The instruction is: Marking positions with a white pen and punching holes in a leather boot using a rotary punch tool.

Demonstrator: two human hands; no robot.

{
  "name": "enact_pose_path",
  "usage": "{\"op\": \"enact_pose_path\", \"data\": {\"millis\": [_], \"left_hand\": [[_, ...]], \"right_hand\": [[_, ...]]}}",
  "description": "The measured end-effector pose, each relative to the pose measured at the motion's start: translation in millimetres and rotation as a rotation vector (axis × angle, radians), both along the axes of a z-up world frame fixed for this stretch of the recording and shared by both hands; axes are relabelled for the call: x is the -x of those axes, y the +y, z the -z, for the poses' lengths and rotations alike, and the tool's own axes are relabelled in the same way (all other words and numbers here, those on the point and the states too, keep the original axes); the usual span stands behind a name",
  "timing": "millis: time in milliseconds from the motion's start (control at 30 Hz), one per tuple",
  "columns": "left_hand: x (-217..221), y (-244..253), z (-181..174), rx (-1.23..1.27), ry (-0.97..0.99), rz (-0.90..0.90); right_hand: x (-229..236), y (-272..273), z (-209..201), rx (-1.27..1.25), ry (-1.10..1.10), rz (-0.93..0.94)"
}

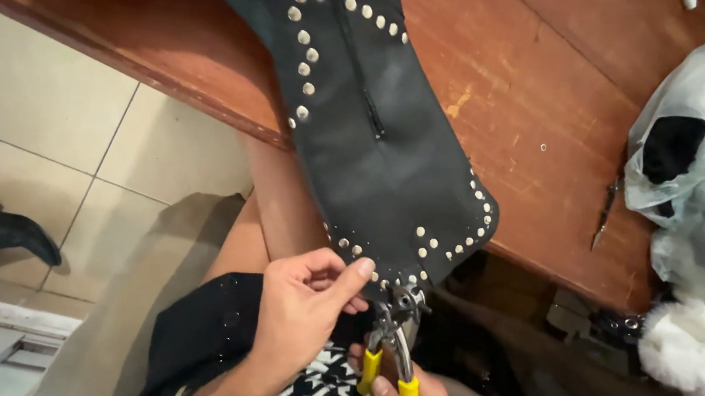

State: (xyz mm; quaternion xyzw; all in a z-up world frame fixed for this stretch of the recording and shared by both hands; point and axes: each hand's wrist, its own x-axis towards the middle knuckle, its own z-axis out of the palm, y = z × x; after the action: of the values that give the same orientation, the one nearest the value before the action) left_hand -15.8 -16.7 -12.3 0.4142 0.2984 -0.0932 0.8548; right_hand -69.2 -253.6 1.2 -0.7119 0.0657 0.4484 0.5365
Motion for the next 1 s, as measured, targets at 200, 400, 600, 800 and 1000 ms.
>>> {"op": "enact_pose_path", "data": {"millis": [200,400,600,800,1000], "left_hand": [[1.8,4.3,-5.3,-0.012,-0.025,0.014],[4.1,2.8,6.5,0.07,-0.03,0.077],[5.6,-0.1,0.8,0.065,-0.012,0.084],[3.1,5.1,1.7,0.082,-0.019,0.15],[5.8,3.2,0.8,0.1,0.015,0.142]], "right_hand": [[-2.5,-0.4,0.6,-0.002,-0.016,0.001],[-6.2,-2.1,-0.5,0.071,-0.029,-0.024],[-1.6,2.3,-1.1,0.079,-0.085,-0.033],[-9.6,10.5,-6.7,0.105,-0.125,-0.067],[-6.0,2.6,3.5,0.078,-0.129,-0.071]]}}
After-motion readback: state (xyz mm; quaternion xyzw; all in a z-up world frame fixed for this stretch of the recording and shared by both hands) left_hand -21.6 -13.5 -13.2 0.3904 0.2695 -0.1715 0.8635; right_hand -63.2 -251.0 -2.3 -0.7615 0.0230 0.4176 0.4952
